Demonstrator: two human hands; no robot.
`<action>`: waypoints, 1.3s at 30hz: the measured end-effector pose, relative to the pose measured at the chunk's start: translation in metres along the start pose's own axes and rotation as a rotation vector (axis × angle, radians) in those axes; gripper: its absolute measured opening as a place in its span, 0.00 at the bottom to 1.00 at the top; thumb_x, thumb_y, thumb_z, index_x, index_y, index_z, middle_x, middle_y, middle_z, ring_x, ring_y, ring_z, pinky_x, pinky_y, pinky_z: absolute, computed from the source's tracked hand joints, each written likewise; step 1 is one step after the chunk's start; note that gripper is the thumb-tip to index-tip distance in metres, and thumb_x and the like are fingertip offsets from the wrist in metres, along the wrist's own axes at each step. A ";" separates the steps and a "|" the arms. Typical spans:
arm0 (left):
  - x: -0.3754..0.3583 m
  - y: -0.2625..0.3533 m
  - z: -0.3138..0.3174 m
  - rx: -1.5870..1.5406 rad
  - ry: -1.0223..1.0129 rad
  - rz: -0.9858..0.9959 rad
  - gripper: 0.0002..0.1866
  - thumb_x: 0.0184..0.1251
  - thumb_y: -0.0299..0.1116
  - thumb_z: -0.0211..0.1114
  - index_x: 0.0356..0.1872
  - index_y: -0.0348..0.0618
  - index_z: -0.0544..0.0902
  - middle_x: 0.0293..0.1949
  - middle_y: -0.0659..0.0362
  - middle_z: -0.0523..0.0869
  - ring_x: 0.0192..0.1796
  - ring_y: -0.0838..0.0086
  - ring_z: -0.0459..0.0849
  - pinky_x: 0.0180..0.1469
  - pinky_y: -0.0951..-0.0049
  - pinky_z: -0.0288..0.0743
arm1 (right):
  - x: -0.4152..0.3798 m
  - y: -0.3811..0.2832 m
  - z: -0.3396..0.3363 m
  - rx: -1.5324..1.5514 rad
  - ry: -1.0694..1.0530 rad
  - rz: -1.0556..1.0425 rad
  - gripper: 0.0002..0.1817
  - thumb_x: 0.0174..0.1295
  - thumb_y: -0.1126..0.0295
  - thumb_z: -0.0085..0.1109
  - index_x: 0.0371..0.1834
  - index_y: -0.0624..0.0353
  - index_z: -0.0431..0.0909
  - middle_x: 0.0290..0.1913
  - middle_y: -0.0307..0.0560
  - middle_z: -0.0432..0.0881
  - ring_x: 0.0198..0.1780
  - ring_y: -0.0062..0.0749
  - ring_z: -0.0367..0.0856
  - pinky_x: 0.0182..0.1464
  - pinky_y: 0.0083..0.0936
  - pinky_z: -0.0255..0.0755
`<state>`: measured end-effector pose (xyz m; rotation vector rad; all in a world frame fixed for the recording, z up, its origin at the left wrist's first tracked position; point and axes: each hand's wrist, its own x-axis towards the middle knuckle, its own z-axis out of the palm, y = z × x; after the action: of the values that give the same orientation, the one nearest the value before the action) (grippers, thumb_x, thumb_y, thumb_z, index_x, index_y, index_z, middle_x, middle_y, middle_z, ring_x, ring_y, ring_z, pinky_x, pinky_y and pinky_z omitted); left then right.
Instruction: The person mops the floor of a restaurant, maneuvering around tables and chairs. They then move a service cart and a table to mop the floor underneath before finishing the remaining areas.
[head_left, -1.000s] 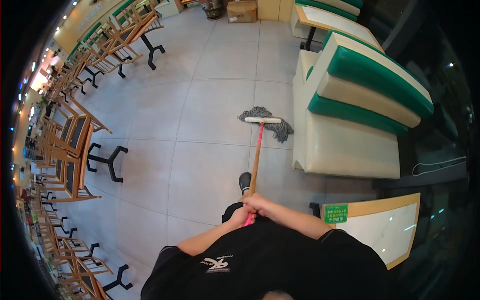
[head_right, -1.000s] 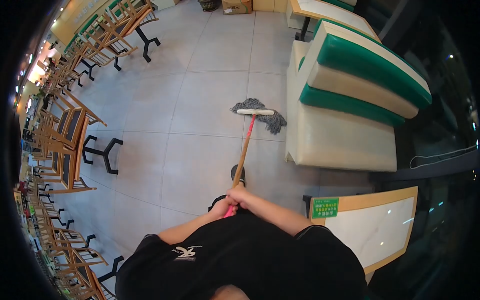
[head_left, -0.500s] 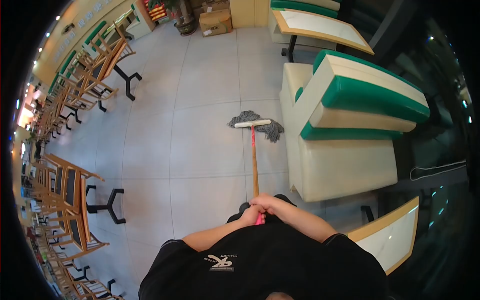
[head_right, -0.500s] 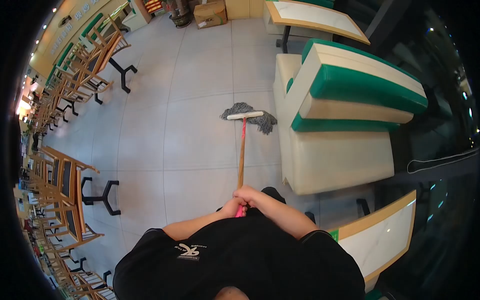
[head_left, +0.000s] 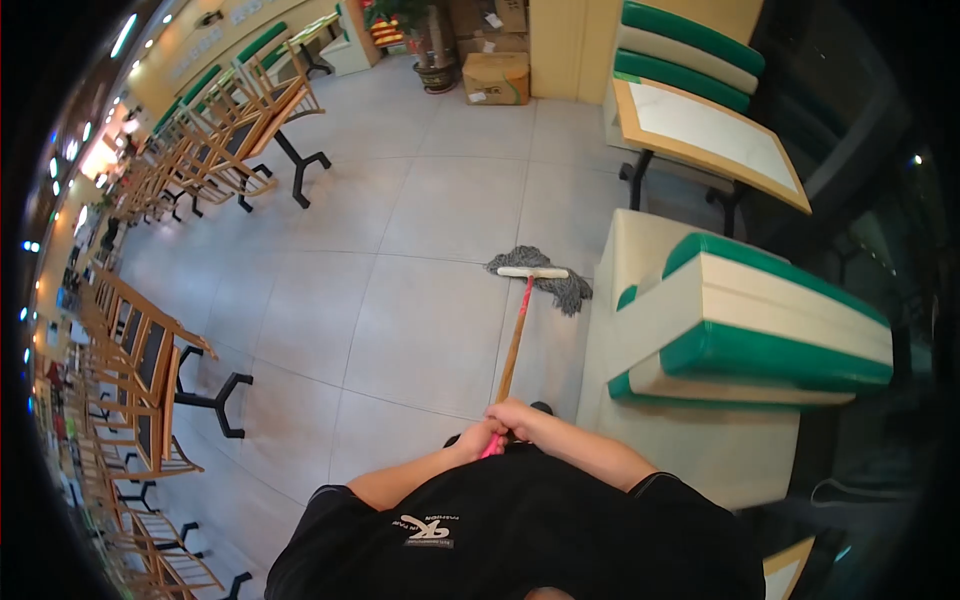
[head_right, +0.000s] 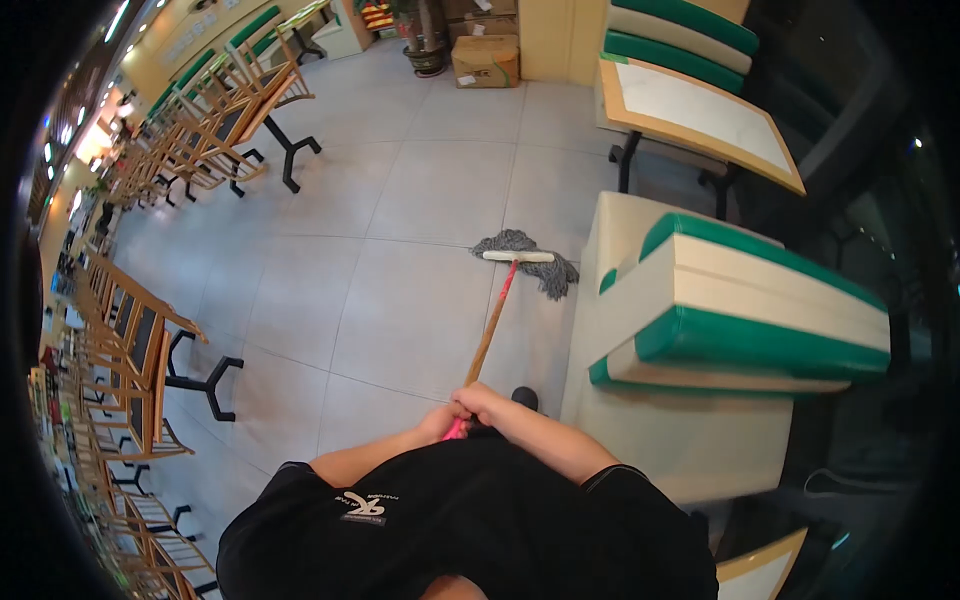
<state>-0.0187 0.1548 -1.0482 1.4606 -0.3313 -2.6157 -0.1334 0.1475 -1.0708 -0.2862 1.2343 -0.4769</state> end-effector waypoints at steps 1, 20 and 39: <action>0.000 0.004 0.002 -0.001 0.002 0.030 0.02 0.52 0.26 0.48 0.27 0.45 0.66 0.14 0.62 0.69 0.14 0.77 0.67 0.16 0.79 0.63 | 0.001 -0.006 -0.001 -0.052 0.005 0.009 0.11 0.51 0.66 0.51 0.19 0.64 0.71 0.17 0.46 0.71 0.14 0.30 0.69 0.13 0.25 0.66; 0.042 0.222 -0.016 -0.051 -0.018 0.017 0.03 0.53 0.25 0.52 0.23 0.40 0.68 0.14 0.61 0.70 0.16 0.78 0.69 0.19 0.81 0.64 | 0.171 -0.198 -0.014 0.608 0.267 0.182 0.10 0.58 0.61 0.44 0.26 0.56 0.62 0.19 0.41 0.64 0.19 0.31 0.67 0.22 0.32 0.67; -0.009 0.504 -0.015 0.302 -0.387 0.228 0.21 0.61 0.42 0.46 0.52 0.42 0.64 0.34 0.46 0.79 0.22 0.77 0.76 0.25 0.81 0.70 | 0.288 -0.400 -0.061 0.793 0.059 0.080 0.06 0.49 0.68 0.52 0.26 0.56 0.67 0.24 0.39 0.70 0.28 0.30 0.72 0.38 0.29 0.68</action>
<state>0.0010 -0.3329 -0.9211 0.8983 -0.9101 -2.7246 -0.1959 -0.3390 -1.1463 0.4512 1.0196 -0.8640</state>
